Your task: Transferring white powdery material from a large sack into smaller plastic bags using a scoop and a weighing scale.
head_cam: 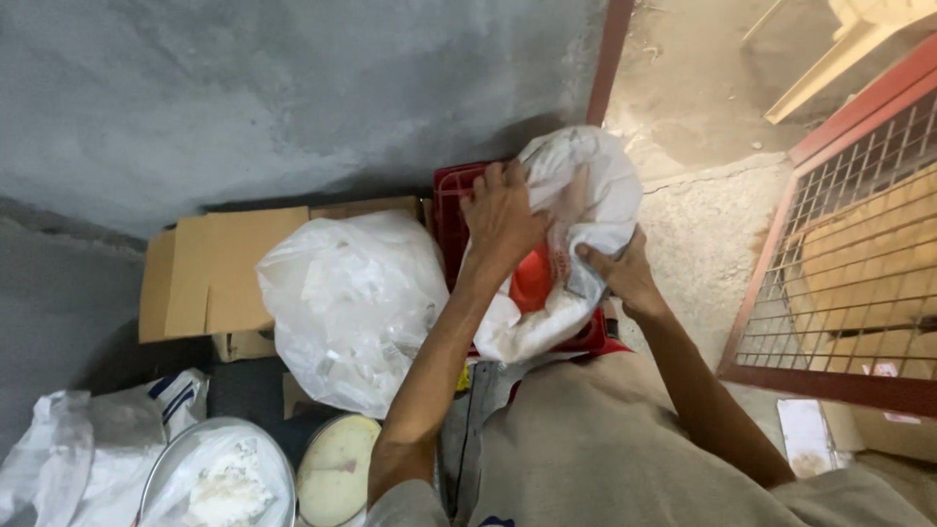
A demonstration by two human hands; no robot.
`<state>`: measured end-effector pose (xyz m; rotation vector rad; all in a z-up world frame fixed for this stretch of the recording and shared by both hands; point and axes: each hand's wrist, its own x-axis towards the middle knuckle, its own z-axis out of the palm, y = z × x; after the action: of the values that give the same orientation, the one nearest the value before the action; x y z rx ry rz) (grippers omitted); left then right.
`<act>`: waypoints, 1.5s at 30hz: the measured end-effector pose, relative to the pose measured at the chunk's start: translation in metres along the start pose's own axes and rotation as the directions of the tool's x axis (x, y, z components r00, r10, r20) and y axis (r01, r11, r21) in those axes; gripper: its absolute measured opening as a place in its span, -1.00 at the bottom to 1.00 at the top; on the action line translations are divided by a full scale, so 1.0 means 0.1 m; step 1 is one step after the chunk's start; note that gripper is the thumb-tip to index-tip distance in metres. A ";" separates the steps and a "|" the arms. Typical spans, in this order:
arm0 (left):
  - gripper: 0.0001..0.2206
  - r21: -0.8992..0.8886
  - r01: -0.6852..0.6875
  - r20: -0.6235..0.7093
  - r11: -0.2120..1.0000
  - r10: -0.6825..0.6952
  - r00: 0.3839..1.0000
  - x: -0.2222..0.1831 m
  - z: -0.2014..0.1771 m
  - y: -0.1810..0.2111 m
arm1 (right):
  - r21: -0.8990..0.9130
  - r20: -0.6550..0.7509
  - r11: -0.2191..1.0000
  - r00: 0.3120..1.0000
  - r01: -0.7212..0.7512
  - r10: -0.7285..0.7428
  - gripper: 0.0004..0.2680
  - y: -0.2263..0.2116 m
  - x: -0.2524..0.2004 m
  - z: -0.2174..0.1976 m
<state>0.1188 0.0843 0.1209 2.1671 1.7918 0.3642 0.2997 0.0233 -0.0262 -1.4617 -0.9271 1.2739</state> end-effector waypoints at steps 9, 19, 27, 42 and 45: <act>-0.72 0.146 -0.028 -0.156 0.989 0.051 0.986 0.56 0.70 -0.57 | 0.036 0.007 0.998 0.998 -0.059 0.059 -0.41 0.64 0.29 -0.44; -0.72 -0.018 0.079 -0.303 0.997 -0.080 0.950 0.49 0.35 -0.86 | -0.345 -0.085 0.864 0.929 -0.366 0.360 -0.27 0.09 0.11 -0.45; -0.74 0.079 -0.037 -0.348 0.996 0.062 0.936 0.36 0.48 -0.76 | -0.452 0.051 0.892 0.999 0.023 0.001 -0.30 -0.34 0.40 -0.40; -0.72 -0.205 -0.027 -0.803 0.978 -0.152 0.576 -1.05 -0.12 -0.86 | -0.512 0.274 0.235 0.416 0.826 -0.867 -0.71 -1.65 -0.02 0.13; -0.63 -0.268 0.074 -0.734 0.961 -0.253 0.631 -1.10 0.40 -1.19 | -0.414 0.338 0.270 0.422 0.870 -0.841 -0.66 -1.27 -0.01 0.27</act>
<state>0.0055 -0.0058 0.0380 1.7687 2.1807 1.5530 0.2787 0.0597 0.0966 -0.9527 -1.8995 0.1697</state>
